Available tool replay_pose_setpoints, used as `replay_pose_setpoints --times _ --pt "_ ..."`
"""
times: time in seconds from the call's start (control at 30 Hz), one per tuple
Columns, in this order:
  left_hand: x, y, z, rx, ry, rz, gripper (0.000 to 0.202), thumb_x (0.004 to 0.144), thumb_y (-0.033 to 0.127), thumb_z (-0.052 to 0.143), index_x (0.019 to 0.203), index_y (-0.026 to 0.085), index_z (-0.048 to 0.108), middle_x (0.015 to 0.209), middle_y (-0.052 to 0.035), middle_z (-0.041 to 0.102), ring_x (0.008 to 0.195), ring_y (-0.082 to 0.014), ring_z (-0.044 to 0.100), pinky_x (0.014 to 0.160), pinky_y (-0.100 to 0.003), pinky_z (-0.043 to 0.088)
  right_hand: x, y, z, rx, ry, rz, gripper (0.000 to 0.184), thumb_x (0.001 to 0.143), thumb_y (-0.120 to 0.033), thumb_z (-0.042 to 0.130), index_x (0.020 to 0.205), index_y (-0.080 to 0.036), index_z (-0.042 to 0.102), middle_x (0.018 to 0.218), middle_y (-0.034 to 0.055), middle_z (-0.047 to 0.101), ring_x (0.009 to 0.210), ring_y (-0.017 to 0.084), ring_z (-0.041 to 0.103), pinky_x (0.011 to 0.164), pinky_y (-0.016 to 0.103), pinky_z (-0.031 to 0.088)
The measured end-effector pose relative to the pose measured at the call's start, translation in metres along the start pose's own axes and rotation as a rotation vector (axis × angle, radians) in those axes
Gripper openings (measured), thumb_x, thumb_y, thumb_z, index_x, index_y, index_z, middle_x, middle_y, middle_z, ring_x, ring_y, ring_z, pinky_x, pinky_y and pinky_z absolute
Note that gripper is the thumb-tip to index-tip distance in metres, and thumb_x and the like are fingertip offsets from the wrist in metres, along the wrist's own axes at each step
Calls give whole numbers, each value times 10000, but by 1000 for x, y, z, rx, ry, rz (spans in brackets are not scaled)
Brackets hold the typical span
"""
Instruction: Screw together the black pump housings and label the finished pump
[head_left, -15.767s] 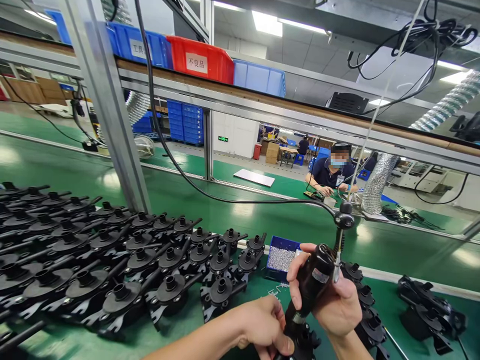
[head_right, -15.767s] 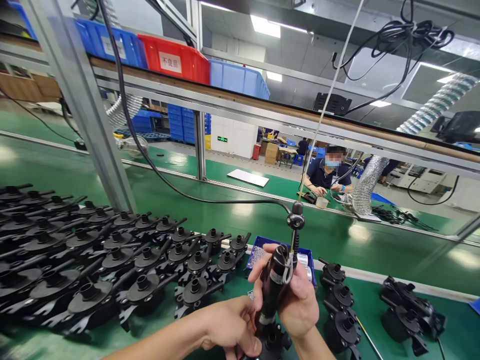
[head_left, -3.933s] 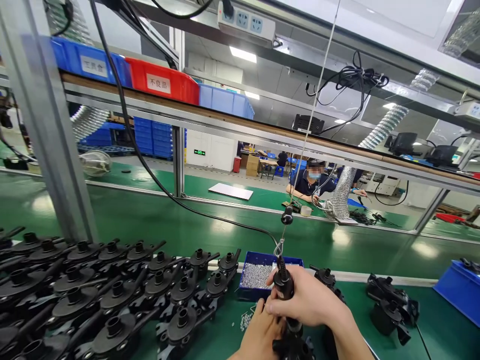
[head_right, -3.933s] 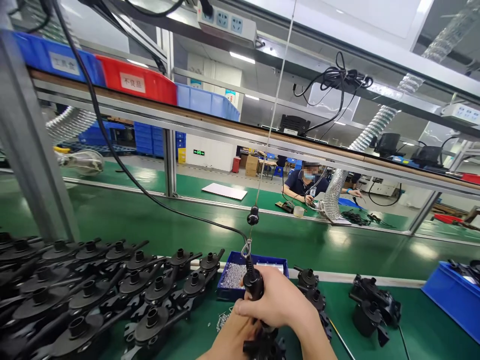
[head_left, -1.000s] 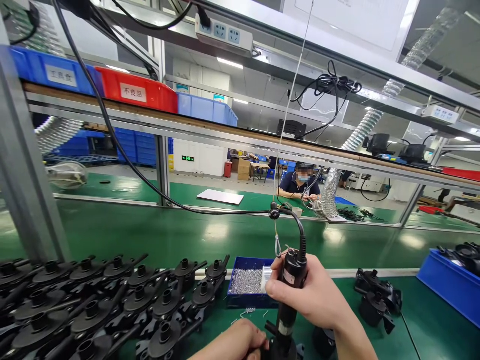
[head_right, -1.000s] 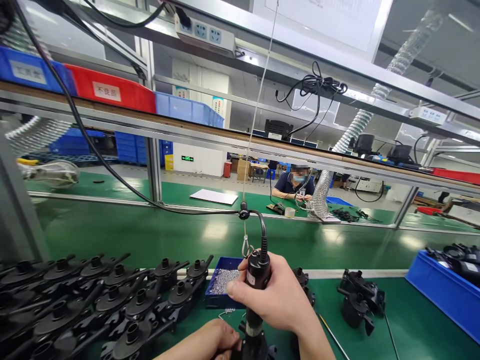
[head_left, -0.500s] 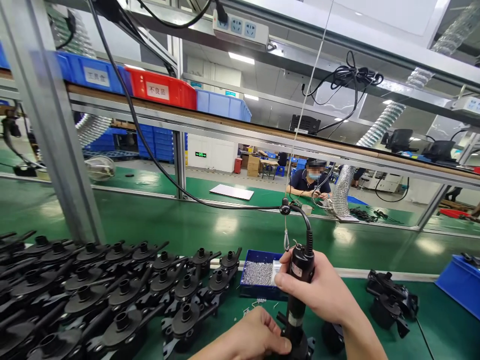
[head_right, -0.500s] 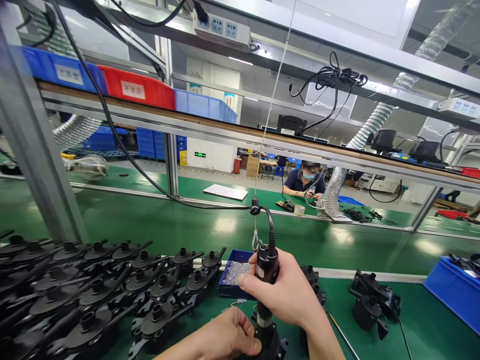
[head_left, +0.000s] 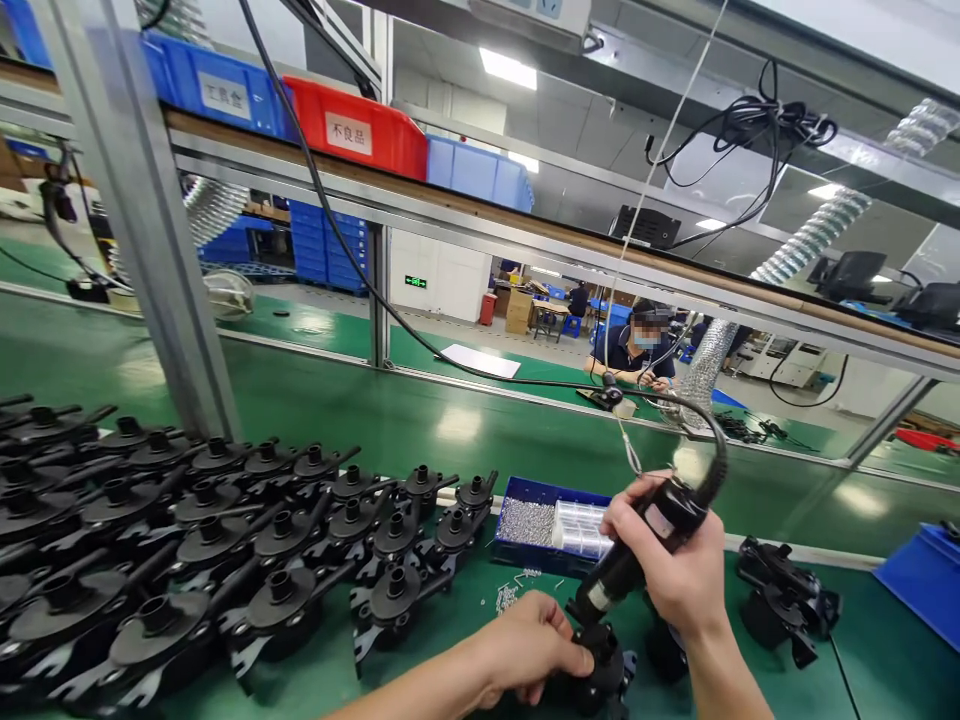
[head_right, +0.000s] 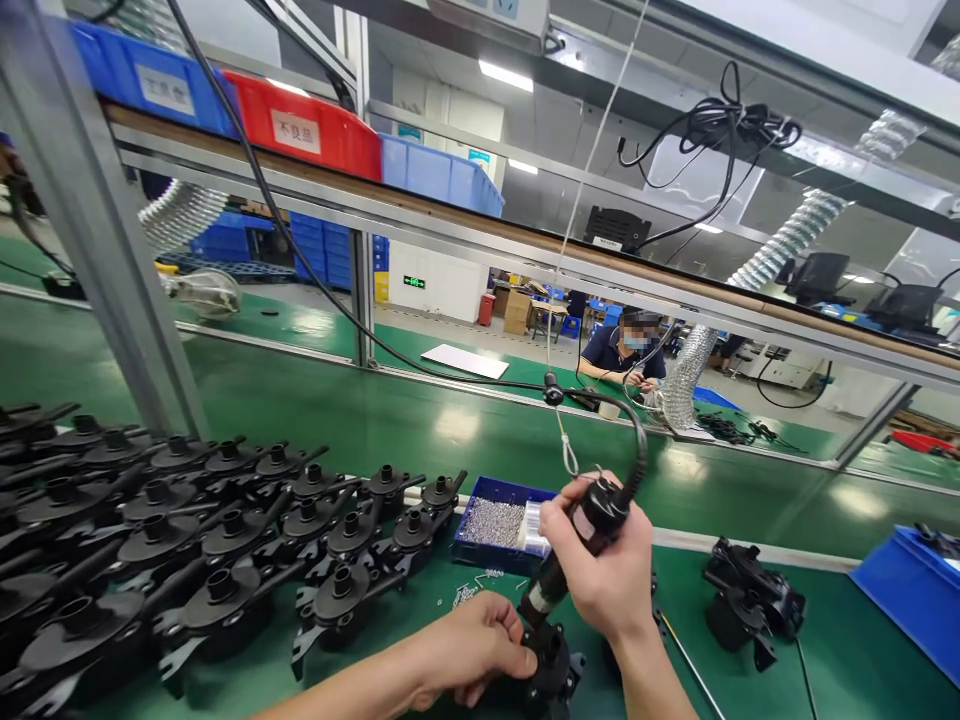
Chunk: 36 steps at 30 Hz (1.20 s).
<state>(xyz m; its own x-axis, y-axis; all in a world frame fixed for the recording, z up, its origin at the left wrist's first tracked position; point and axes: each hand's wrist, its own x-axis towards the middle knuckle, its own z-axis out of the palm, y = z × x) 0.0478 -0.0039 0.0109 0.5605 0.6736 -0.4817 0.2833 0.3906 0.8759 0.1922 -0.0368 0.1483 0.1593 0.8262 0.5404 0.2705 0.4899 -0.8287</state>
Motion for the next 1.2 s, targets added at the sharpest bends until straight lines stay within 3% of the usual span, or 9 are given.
replay_pose_setpoints --times 0.2,0.43,0.63,0.7,0.8,0.87,0.93,1.07,1.2 --pt "4 -3 -1 -6 -42 -9 385 624 257 820 841 250 503 559 101 566 343 -77 437 341 -208 291 -3 9 -9 179 54 44 228 923 -371 798 944 -231 619 707 4 682 638 220 666 623 375 571" --pt "-2 -5 -1 -18 -45 15 351 666 260 792 858 240 500 569 108 562 400 -73 429 383 -209 322 -1 27 0 106 -35 48 282 917 -425 821 936 -224 623 725 -6 668 637 215 682 638 365 563" --pt "-3 -4 4 -65 23 -18 300 692 176 794 818 218 526 583 89 558 502 -85 495 400 -183 387 5 33 -16 409 -503 79 334 879 -433 850 994 -240 603 777 4 713 648 205 669 661 364 552" --pt "0 -5 7 -122 42 -29 302 689 139 782 791 219 509 596 70 587 519 -99 537 404 -192 446 4 30 -14 378 -456 113 363 891 -447 847 1023 -251 572 783 -8 709 657 203 675 681 363 557" --pt "3 -7 11 -218 36 -52 354 676 107 781 753 231 458 577 44 622 495 -123 601 428 -224 532 1 19 -2 29 -171 177 395 909 -495 841 1079 -238 594 827 9 724 723 216 678 713 351 561" --pt "2 -7 13 -260 31 -75 385 671 100 789 758 236 439 559 24 645 488 -145 641 441 -232 560 -3 14 2 -127 -64 182 436 889 -530 856 1100 -228 624 845 22 734 721 211 651 676 331 550" --pt "0 -6 13 -278 32 -91 384 678 87 778 789 233 441 561 8 670 492 -158 667 445 -232 572 -5 16 2 -33 -128 172 527 838 -562 902 1154 -239 630 882 28 751 716 210 666 671 331 572" --pt "-4 -7 13 -269 52 -64 347 730 63 735 868 220 458 578 11 686 483 -136 664 453 -204 565 -9 36 -3 457 -394 138 817 622 -710 978 1229 -284 635 952 46 788 733 245 757 716 382 629" --pt "0 -13 15 -265 63 -40 334 740 80 733 866 219 456 595 22 674 487 -134 667 433 -192 546 -16 50 2 631 -238 103 553 904 -706 773 1227 -267 679 943 48 752 613 157 668 599 284 530"
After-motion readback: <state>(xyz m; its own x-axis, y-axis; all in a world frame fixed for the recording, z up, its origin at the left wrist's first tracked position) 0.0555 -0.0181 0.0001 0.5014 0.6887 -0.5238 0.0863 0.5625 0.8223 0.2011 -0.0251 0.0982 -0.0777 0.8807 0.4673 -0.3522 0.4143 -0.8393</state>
